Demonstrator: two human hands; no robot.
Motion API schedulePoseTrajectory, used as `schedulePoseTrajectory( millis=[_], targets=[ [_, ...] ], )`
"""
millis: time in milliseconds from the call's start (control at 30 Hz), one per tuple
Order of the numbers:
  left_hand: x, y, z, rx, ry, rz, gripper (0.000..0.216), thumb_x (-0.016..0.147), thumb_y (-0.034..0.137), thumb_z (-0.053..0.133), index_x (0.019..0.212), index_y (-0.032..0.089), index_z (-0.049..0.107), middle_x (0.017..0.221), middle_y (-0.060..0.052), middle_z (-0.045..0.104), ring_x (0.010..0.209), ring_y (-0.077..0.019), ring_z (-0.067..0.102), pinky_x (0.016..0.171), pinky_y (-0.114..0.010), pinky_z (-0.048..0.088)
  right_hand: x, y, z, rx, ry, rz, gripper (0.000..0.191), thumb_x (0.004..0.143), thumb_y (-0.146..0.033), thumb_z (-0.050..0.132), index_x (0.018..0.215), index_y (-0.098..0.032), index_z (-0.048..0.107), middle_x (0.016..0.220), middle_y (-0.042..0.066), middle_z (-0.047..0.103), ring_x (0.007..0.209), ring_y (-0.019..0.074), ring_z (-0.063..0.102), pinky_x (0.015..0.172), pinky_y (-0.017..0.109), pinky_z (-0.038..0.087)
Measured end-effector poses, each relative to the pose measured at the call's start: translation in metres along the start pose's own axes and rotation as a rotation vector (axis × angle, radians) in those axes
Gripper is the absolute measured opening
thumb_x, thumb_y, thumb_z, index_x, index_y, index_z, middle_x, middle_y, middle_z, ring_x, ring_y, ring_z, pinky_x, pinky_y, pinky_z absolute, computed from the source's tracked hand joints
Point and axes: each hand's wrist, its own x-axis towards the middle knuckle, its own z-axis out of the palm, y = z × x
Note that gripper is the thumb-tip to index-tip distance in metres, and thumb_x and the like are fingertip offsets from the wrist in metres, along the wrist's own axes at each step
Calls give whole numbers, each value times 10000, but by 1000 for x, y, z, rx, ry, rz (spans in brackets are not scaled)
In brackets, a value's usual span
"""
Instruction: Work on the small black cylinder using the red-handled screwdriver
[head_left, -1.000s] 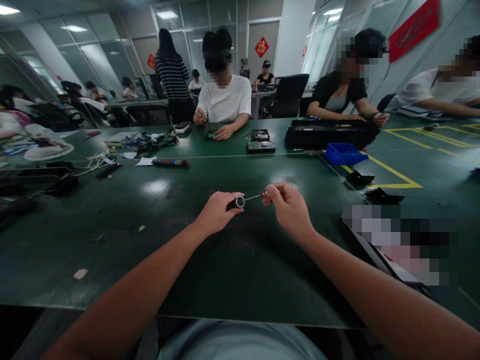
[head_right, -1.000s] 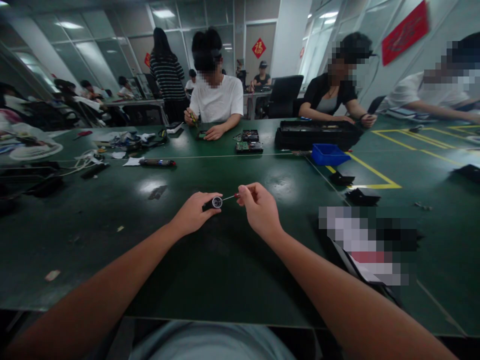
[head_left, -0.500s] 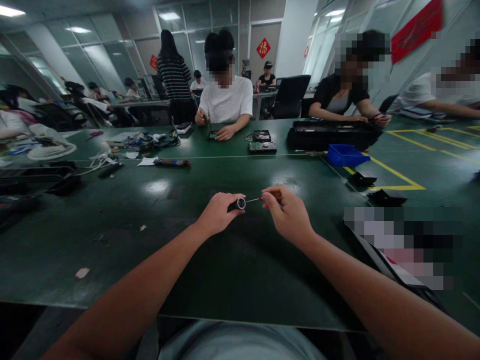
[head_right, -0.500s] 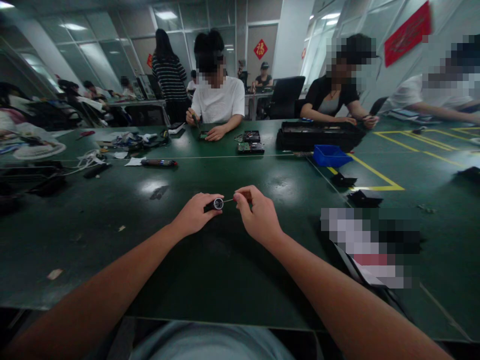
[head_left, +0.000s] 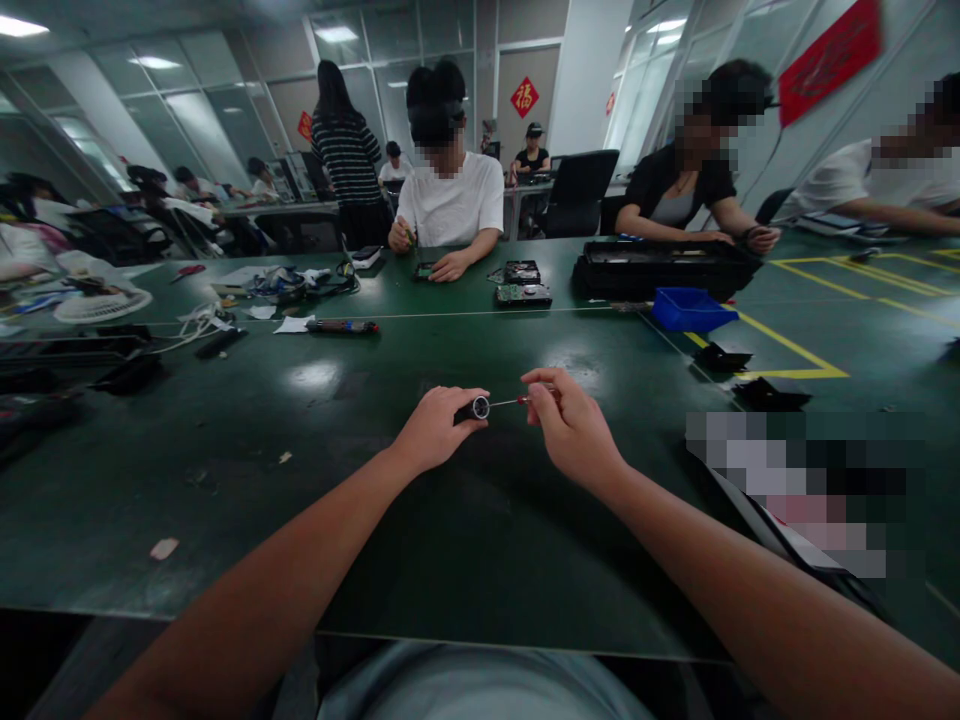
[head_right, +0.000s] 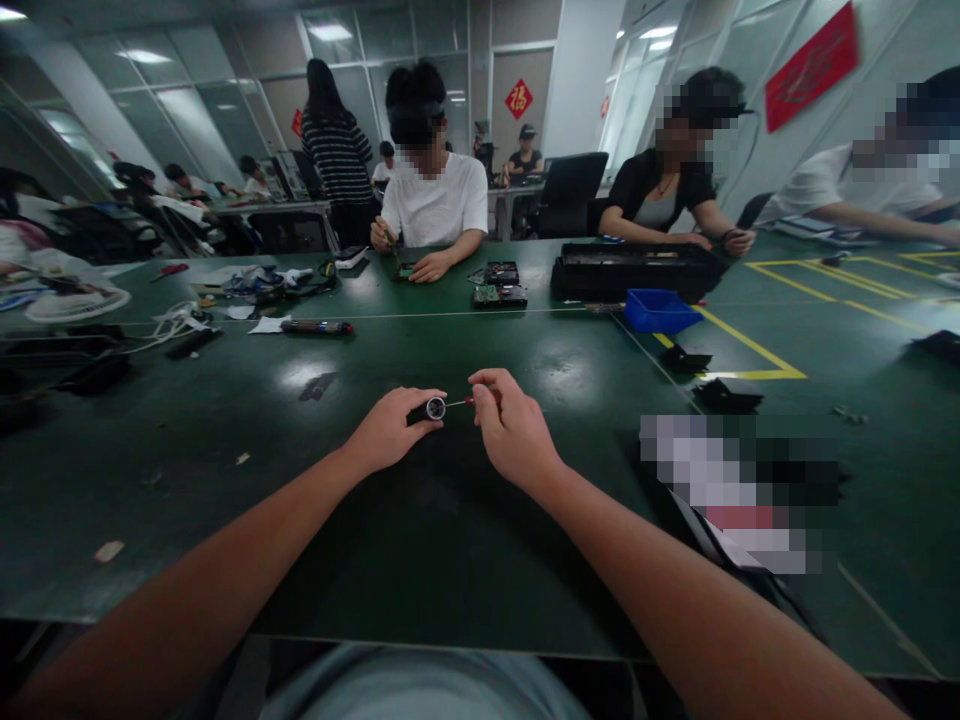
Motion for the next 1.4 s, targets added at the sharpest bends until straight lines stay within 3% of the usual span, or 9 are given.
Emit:
schedulePoseTrajectory(
  millis=[267, 367, 500, 633, 800, 900, 1133, 1400],
  targets=[
    [0, 1, -1, 3, -1, 0, 364, 913, 307, 682, 1267, 240, 630, 1152, -38, 690, 1037, -233, 601, 975, -420, 432, -2, -3, -2, -11, -3, -26, 243, 997, -346, 418, 949, -226, 623, 735, 13, 637, 696, 187, 622, 668, 335, 441],
    [0, 1, 0, 2, 6, -10, 370, 904, 299, 693, 1265, 243, 633, 1130, -39, 693, 1038, -236, 604, 976, -422, 438, -1, 0, 2, 115, 52, 13, 127, 941, -315, 516, 992, -224, 587, 803, 21, 672, 749, 198, 655, 698, 346, 474],
    [0, 1, 2, -14, 31, -28, 393, 890, 280, 710, 1273, 246, 627, 1148, -46, 689, 1054, -240, 607, 974, -427, 448, 3, 9, 8, 365, 82, 87, 172, 902, -382, 607, 918, -213, 634, 810, 33, 696, 765, 195, 668, 748, 367, 518],
    [0, 2, 1, -73, 75, 33, 410, 903, 261, 691, 1303, 250, 598, 1180, -46, 670, 1096, -221, 600, 986, -398, 457, 10, 18, 11, 640, 170, 215, 243, 878, -448, 645, 885, -208, 681, 790, 22, 674, 731, 169, 644, 763, 361, 530],
    [3, 1, -6, 12, 51, 100, 361, 933, 235, 640, 1291, 267, 601, 1198, -48, 660, 1123, -222, 588, 1025, -438, 426, 16, 25, 12, 907, 171, 488, 273, 829, -458, 712, 750, -207, 639, 671, -14, 589, 615, 130, 564, 722, 327, 552],
    [4, -1, -8, 71, 11, 40, 360, 930, 250, 648, 1287, 255, 606, 1159, -53, 670, 1089, -231, 590, 1007, -455, 428, 16, 28, 13, 847, 210, 518, 282, 826, -464, 716, 748, -211, 619, 678, -14, 582, 609, 128, 552, 682, 307, 548],
    [3, 1, -7, 119, -46, 50, 372, 935, 278, 646, 1303, 253, 602, 1177, -58, 669, 1118, -237, 581, 1042, -468, 395, 12, 29, 15, 608, 203, 298, 285, 895, -500, 590, 893, -215, 600, 821, 25, 642, 727, 163, 632, 746, 356, 555],
    [3, 4, -7, 143, -46, 74, 382, 928, 268, 655, 1307, 272, 606, 1192, -52, 668, 1123, -236, 576, 1069, -478, 356, 9, 21, 11, 344, 183, 148, 271, 959, -457, 514, 930, -203, 602, 810, 42, 674, 740, 179, 647, 746, 367, 532]
  ],
)
